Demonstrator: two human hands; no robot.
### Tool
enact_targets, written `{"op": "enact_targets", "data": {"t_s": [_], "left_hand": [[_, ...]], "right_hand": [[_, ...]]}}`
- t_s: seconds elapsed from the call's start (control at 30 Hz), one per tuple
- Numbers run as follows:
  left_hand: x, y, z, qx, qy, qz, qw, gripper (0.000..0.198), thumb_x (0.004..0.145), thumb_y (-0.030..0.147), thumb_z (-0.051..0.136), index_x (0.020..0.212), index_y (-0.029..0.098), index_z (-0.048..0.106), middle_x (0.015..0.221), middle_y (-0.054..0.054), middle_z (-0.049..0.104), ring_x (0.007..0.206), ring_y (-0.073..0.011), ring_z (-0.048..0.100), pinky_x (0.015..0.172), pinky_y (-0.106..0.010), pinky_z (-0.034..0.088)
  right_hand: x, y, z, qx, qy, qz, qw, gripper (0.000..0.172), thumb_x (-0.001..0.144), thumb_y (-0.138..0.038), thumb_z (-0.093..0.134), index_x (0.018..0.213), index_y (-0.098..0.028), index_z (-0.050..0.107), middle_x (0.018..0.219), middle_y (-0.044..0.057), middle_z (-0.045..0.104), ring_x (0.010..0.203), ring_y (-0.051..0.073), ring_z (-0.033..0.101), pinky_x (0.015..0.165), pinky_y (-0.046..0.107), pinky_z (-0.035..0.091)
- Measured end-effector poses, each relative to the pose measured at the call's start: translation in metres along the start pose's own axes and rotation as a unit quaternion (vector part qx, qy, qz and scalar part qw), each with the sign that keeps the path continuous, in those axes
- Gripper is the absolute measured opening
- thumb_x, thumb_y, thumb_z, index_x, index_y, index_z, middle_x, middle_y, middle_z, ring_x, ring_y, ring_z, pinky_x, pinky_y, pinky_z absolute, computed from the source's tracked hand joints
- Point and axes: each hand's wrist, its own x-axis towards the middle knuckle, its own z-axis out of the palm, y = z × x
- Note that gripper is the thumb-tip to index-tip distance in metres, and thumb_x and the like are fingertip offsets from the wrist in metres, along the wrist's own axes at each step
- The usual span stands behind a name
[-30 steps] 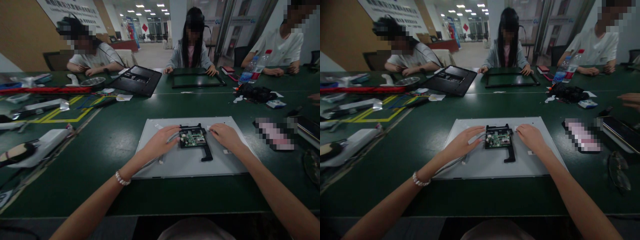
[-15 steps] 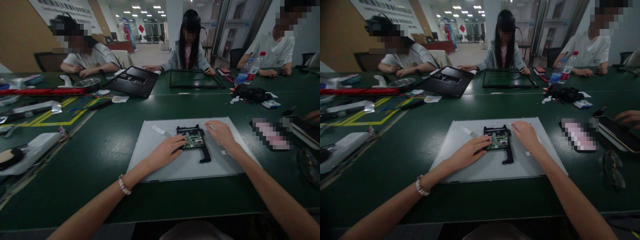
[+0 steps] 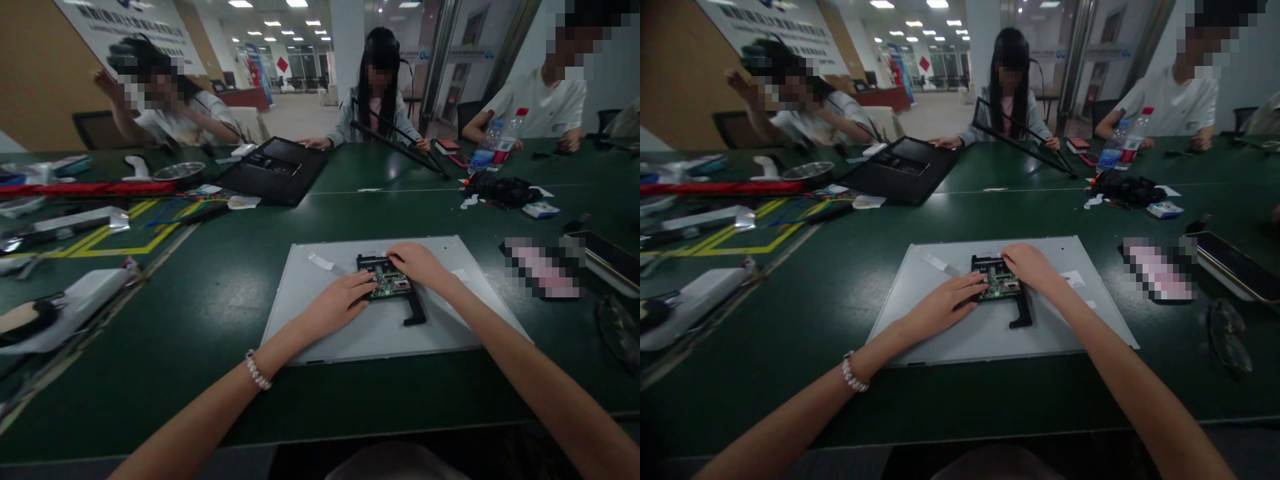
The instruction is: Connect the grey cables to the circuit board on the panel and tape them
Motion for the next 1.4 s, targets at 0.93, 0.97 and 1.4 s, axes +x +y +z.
{"op": "enact_targets", "data": {"t_s": [0.93, 0.97, 1.4], "left_hand": [[-0.006, -0.029, -0.036, -0.014, 0.199, -0.140, 0.970, 0.032, 0.093, 0.026, 0.049, 0.122, 0.019, 0.060, 0.127, -0.007, 0.063, 0.119, -0.0206, 0.057, 0.106, -0.043, 0.043], [-0.008, -0.038, -0.038, -0.006, 0.210, -0.162, 0.964, 0.032, 0.092, 0.025, 0.048, 0.120, 0.019, 0.061, 0.125, -0.006, 0.064, 0.117, -0.0209, 0.058, 0.106, -0.041, 0.043], [-0.019, -0.114, -0.014, 0.007, 0.211, -0.240, 0.947, 0.034, 0.083, 0.033, 0.056, 0.109, 0.014, 0.065, 0.102, -0.010, 0.064, 0.088, -0.0210, 0.061, 0.087, -0.035, 0.049]], "right_hand": [[-0.015, 0.003, -0.009, 0.090, 0.073, 0.012, 0.993, 0.026, 0.091, -0.019, 0.052, 0.110, -0.015, 0.069, 0.113, 0.011, 0.071, 0.108, 0.025, 0.065, 0.099, 0.042, 0.048], [-0.017, 0.003, -0.011, 0.092, 0.076, 0.012, 0.993, 0.026, 0.091, -0.019, 0.052, 0.110, -0.015, 0.069, 0.113, 0.011, 0.071, 0.108, 0.025, 0.064, 0.100, 0.042, 0.047], [-0.020, -0.001, -0.006, 0.080, 0.057, -0.005, 0.995, 0.026, 0.092, -0.020, 0.049, 0.108, -0.014, 0.069, 0.112, 0.011, 0.071, 0.106, 0.025, 0.065, 0.098, 0.043, 0.049]]}}
